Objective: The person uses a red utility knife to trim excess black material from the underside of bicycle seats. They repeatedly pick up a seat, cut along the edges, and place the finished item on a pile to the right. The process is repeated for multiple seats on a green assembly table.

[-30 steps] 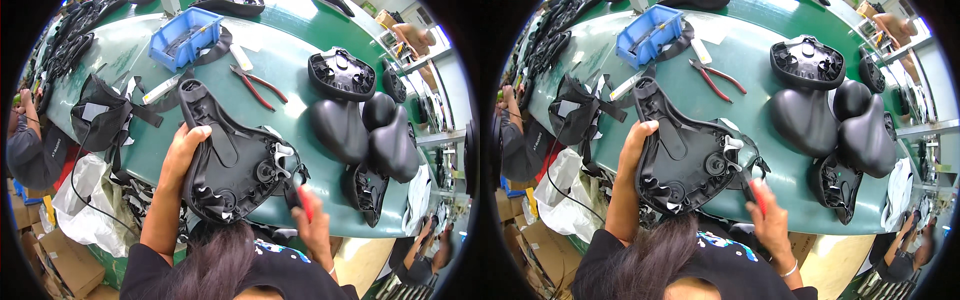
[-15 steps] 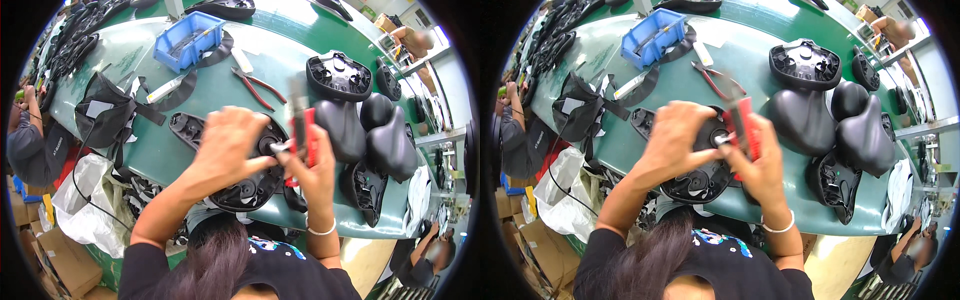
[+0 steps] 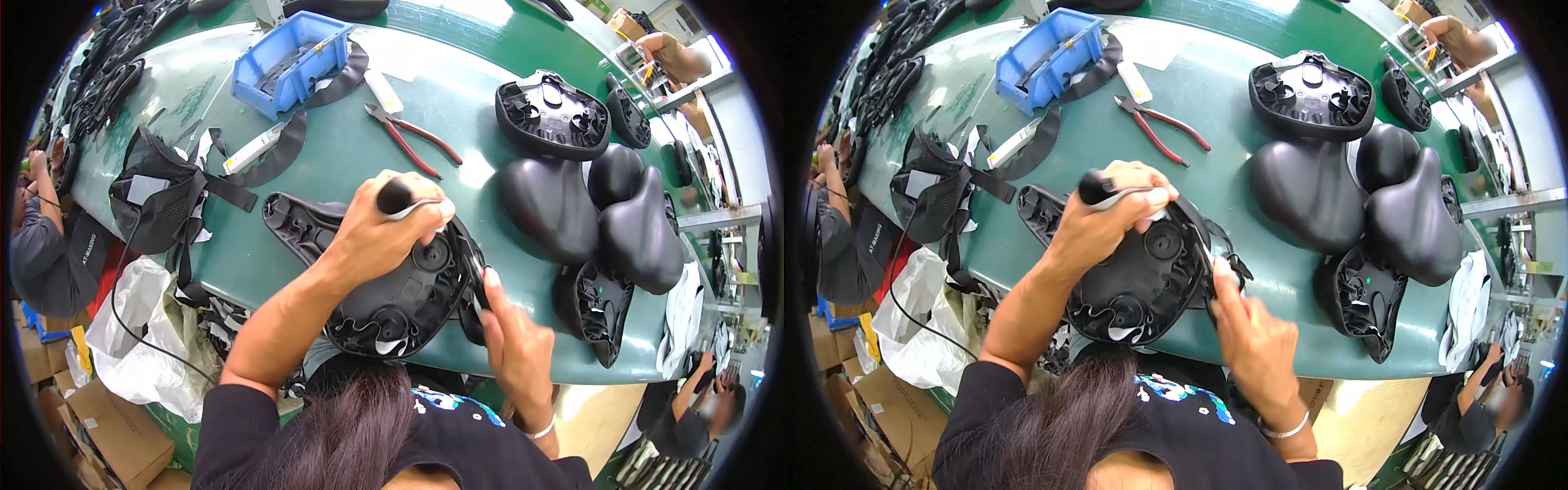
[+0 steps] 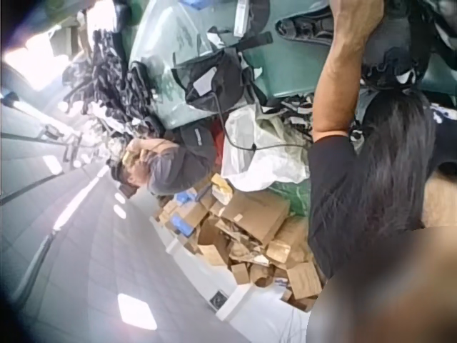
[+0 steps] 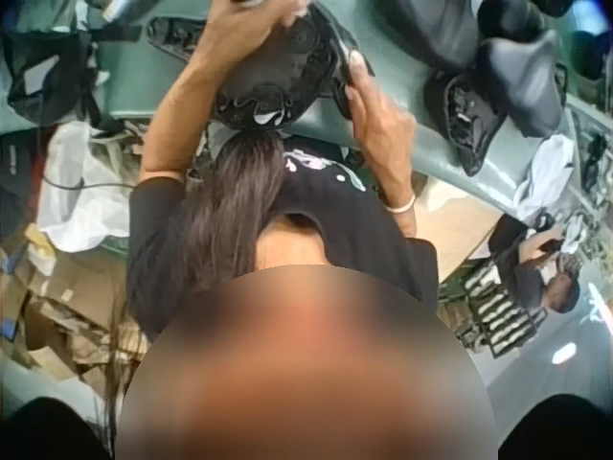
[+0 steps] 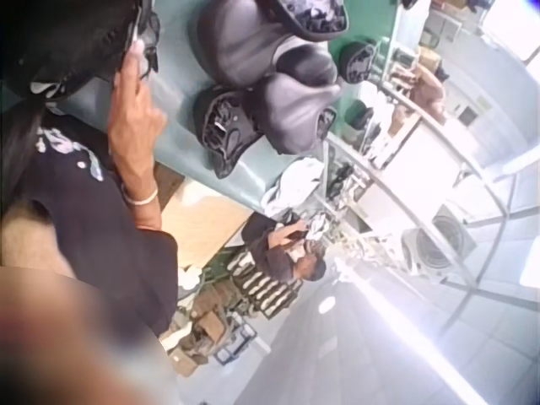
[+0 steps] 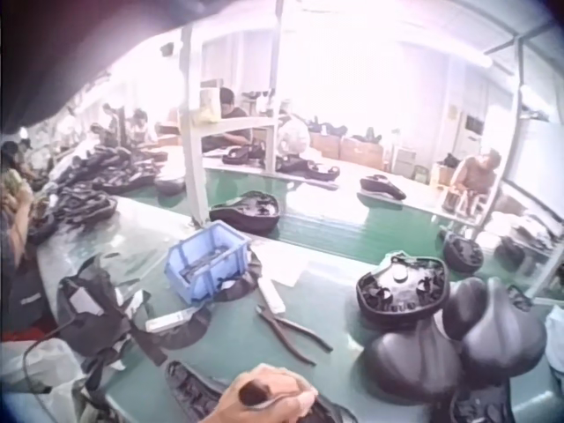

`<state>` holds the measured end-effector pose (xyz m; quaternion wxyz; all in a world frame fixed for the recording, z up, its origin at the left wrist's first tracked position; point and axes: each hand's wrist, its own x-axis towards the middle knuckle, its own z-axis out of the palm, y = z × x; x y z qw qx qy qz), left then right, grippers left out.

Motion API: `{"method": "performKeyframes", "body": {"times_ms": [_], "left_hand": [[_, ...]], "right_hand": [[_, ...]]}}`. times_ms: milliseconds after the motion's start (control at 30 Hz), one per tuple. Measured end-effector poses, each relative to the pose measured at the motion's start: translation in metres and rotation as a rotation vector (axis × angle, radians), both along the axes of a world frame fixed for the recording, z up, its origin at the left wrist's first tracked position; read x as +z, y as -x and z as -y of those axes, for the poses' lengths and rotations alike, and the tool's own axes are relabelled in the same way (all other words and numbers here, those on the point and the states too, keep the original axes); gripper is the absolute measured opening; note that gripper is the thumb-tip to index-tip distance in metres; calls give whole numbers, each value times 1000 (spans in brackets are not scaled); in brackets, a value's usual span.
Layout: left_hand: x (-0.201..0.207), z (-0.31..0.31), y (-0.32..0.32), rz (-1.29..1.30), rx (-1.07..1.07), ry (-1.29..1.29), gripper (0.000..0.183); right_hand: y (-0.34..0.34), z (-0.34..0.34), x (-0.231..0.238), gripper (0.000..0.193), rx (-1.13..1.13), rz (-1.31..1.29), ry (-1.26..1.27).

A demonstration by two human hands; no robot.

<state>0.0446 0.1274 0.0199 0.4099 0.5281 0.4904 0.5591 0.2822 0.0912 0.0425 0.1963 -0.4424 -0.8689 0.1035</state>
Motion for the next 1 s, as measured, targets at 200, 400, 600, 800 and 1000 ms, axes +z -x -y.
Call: {"method": "performKeyframes", "body": {"times_ms": [200,400,600,800,1000], "left_hand": [[13,-1,3,606,-94,-53,8],[12,-12,26,1288,-98,-245,26],[21,-10,-1,-713,147,-346,20],[1,-29,12,-860,416,-493,30],[-2,-25,3,-924,176,-677,33]], "right_hand": [[2,-7,-5,46,-28,168,-53],[8,26,2,45,-160,107,140],[10,-21,9,41,-74,246,14],[5,-13,29,42,-32,332,17],[-22,-35,23,45,28,-1,59]]}}
